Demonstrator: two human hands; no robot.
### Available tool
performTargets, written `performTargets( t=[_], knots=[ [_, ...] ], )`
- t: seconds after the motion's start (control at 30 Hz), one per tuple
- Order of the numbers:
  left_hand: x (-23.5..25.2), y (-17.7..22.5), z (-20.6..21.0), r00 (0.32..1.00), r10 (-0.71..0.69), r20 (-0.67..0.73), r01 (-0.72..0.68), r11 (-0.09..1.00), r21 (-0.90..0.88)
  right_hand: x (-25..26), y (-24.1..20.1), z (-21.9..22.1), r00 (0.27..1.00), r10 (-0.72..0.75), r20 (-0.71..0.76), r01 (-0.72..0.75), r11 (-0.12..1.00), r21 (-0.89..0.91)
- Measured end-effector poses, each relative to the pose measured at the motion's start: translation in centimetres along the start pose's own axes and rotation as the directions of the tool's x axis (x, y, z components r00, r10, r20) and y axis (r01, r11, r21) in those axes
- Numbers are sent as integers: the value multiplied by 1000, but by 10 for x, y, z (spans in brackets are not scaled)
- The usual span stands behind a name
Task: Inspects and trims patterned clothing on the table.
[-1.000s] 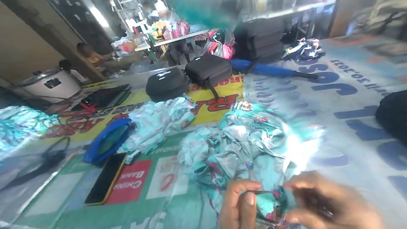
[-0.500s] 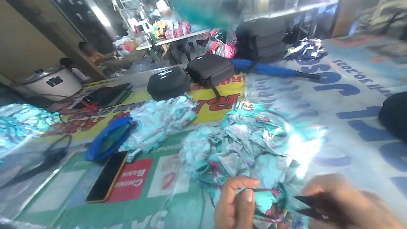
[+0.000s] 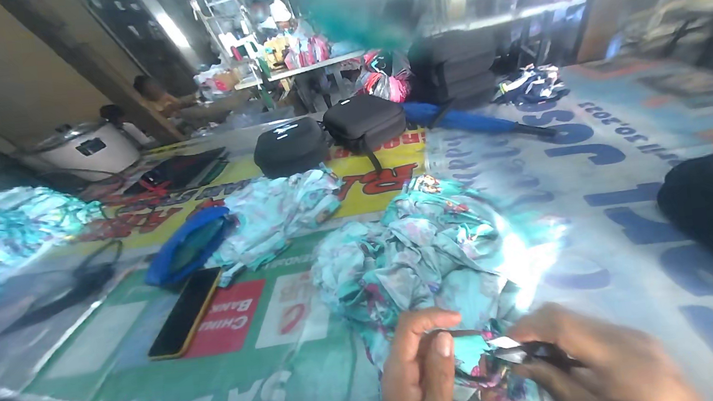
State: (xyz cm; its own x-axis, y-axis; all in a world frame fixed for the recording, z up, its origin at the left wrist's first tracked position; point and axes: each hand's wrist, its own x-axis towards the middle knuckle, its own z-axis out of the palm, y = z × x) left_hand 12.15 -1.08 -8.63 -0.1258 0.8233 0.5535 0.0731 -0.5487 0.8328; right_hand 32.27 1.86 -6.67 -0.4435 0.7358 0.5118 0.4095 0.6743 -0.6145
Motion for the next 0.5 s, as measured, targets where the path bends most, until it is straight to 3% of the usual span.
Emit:
performTargets(
  t=[0.37, 0.43, 0.5],
  knots=[
    [-3, -1, 3, 1000, -24, 4, 24, 999, -33, -4, 4, 2, 1000, -14, -20, 14, 1000, -10],
    [-3, -1, 3, 1000, -26, 7, 27, 999, -38, -4, 5, 4, 999, 17, -33, -13, 993, 120],
    [-3, -2, 2, 1000, -22, 10, 22, 999, -38, -4, 6, 8, 992, 121, -24, -97, 882, 462]
  ],
)
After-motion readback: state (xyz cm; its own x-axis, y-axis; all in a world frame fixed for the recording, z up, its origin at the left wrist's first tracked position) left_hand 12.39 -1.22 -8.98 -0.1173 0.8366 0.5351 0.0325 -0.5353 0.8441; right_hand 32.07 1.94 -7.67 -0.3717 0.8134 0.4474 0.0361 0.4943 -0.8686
